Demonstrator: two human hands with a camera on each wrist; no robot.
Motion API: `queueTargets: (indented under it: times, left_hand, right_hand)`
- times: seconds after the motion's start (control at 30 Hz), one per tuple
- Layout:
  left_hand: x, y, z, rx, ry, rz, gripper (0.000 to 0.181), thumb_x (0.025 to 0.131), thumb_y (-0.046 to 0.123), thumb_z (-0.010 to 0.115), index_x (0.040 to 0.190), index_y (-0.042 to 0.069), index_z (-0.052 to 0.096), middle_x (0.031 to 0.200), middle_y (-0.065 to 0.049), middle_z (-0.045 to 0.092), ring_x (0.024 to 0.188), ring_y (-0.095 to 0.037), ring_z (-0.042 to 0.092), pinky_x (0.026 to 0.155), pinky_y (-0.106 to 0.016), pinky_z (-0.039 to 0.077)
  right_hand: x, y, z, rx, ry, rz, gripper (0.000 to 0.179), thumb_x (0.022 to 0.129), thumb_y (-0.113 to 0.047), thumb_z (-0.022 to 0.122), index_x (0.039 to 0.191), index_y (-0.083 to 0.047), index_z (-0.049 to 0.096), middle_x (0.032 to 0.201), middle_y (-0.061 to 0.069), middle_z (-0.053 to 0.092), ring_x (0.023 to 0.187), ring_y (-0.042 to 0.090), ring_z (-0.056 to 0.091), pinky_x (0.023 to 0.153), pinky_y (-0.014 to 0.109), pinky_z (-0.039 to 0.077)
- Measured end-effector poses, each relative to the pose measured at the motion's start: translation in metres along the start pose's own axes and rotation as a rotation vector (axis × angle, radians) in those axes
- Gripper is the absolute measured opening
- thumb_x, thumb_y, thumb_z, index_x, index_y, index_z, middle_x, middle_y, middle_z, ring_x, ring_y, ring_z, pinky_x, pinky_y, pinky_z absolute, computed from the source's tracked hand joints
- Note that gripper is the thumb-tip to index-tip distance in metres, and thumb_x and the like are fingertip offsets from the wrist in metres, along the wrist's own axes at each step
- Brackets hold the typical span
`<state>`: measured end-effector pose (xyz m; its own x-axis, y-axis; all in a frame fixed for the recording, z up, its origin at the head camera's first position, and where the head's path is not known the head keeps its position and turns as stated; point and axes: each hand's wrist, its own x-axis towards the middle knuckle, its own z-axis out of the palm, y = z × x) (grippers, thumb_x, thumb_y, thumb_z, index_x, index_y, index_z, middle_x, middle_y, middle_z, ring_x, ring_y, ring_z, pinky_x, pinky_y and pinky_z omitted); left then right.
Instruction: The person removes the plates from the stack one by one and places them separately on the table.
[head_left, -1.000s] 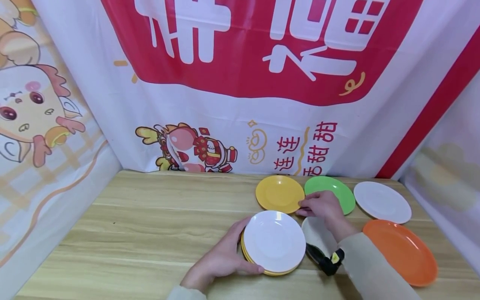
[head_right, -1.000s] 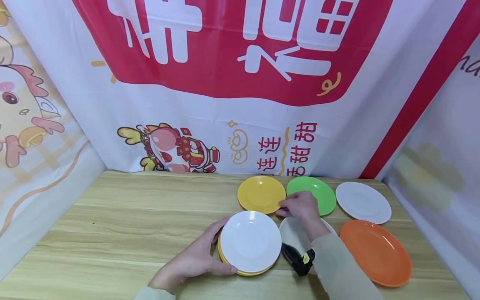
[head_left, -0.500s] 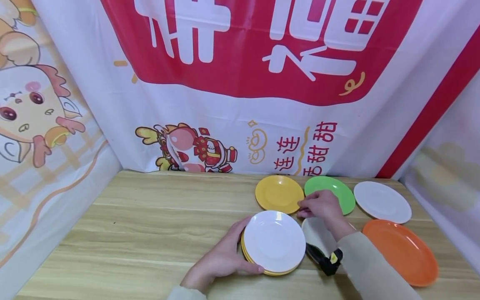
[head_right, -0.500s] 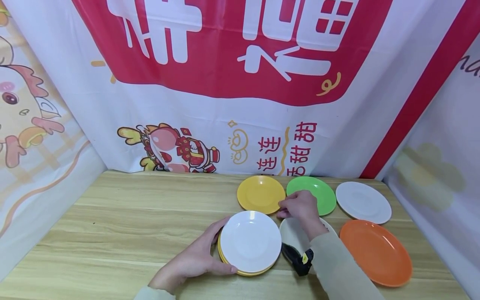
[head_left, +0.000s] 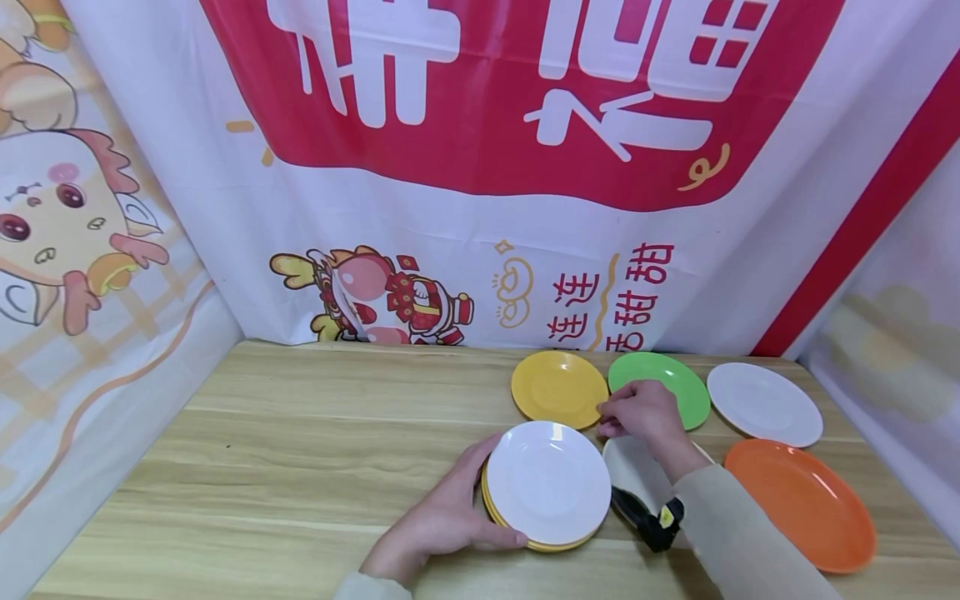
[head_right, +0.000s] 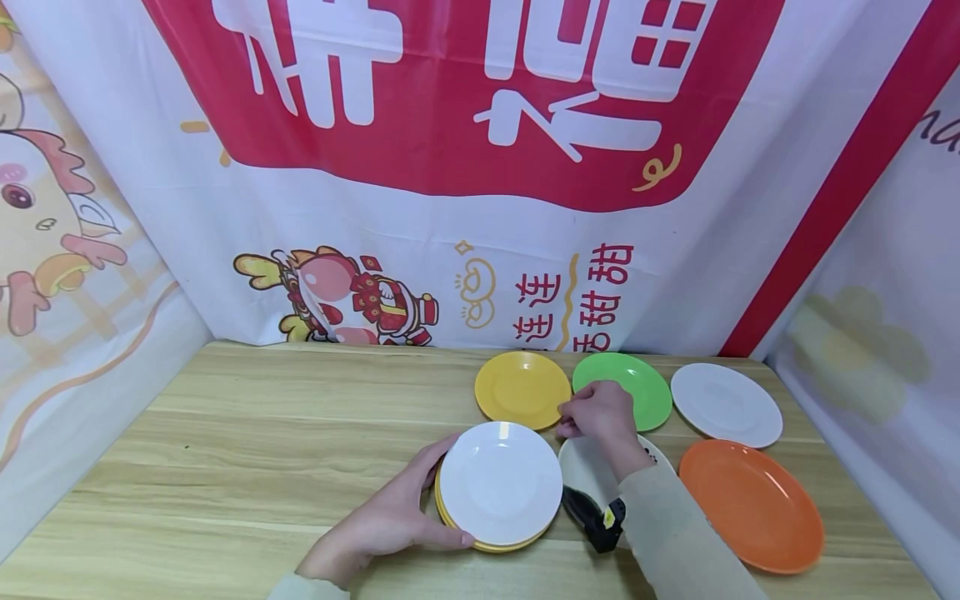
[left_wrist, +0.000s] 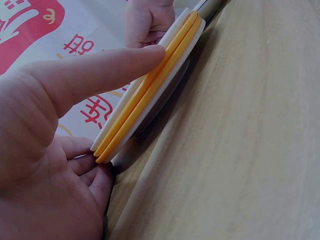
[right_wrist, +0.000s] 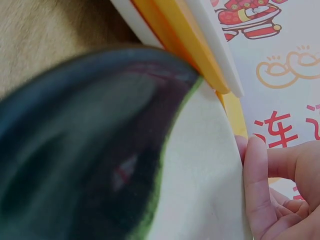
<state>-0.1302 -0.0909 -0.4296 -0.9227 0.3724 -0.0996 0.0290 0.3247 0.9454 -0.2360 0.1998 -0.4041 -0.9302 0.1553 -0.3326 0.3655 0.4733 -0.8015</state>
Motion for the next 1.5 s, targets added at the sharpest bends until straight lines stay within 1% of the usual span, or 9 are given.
queueTargets:
  times: [0.27,0.47,0.7,0.93,1.17,1.37,1.5]
  left_hand:
    - [-0.001,0.000,0.001,0.005,0.002,0.013,0.122,0.066,0.022,0.103,0.167,0.015,0.036,0.172,-0.013,0.037,0.160,-0.038,0.032,0.132,-0.069,0.019]
    - [-0.001,0.000,0.001,0.017,0.005,0.016,0.121,0.067,0.022,0.103,0.167,0.015,0.036,0.172,-0.014,0.037,0.160,-0.039,0.033,0.131,-0.070,0.020]
    - [0.000,0.000,0.001,0.021,0.001,0.013,0.121,0.067,0.023,0.103,0.167,0.015,0.036,0.172,-0.013,0.037,0.160,-0.038,0.033,0.131,-0.070,0.021]
    - [-0.002,0.001,0.000,0.010,0.004,0.012,0.121,0.067,0.022,0.103,0.167,0.015,0.036,0.172,-0.014,0.037,0.160,-0.039,0.032,0.131,-0.070,0.020]
    - [-0.002,0.001,0.000,0.008,0.004,0.009,0.121,0.067,0.022,0.103,0.167,0.015,0.036,0.172,-0.014,0.037,0.160,-0.038,0.032,0.132,-0.069,0.020]
    - [-0.002,0.001,0.000,0.008,0.004,0.003,0.121,0.067,0.022,0.103,0.167,0.015,0.036,0.172,-0.013,0.037,0.160,-0.038,0.032,0.132,-0.069,0.019]
    - [-0.002,0.002,0.000,0.019,0.001,0.001,0.121,0.067,0.023,0.103,0.167,0.016,0.036,0.172,-0.013,0.037,0.160,-0.038,0.032,0.131,-0.070,0.020]
  right_hand:
    - [-0.001,0.000,-0.002,-0.011,0.018,-0.004,0.031,0.098,-0.013,0.076,0.120,0.005,0.065,0.089,0.014,0.079,0.066,0.014,0.077,0.066,0.028,0.066]
    - [-0.004,-0.001,-0.008,-0.024,0.026,-0.064,0.030,0.097,-0.015,0.078,0.115,0.005,0.067,0.088,0.013,0.077,0.067,0.014,0.073,0.065,0.028,0.064]
    - [-0.011,0.000,-0.014,-0.112,0.013,-0.081,0.034,0.098,-0.025,0.078,0.116,0.002,0.068,0.092,0.011,0.076,0.071,0.018,0.068,0.065,0.027,0.057]
    - [-0.021,0.001,-0.015,-0.136,0.011,-0.091,0.036,0.098,-0.027,0.078,0.118,0.001,0.068,0.095,0.011,0.076,0.072,0.018,0.067,0.066,0.027,0.056]
    - [-0.031,0.003,-0.012,-0.070,-0.035,-0.101,0.035,0.099,-0.026,0.077,0.121,0.001,0.069,0.098,0.013,0.077,0.076,0.019,0.068,0.068,0.028,0.062]
    - [-0.039,0.011,-0.011,-0.007,-0.062,-0.134,0.037,0.100,-0.026,0.077,0.123,0.002,0.069,0.100,0.012,0.077,0.079,0.019,0.069,0.072,0.029,0.064]
    - [-0.046,0.017,-0.009,0.007,-0.080,-0.159,0.035,0.100,-0.026,0.077,0.122,0.000,0.070,0.097,0.010,0.076,0.079,0.019,0.070,0.072,0.029,0.064]
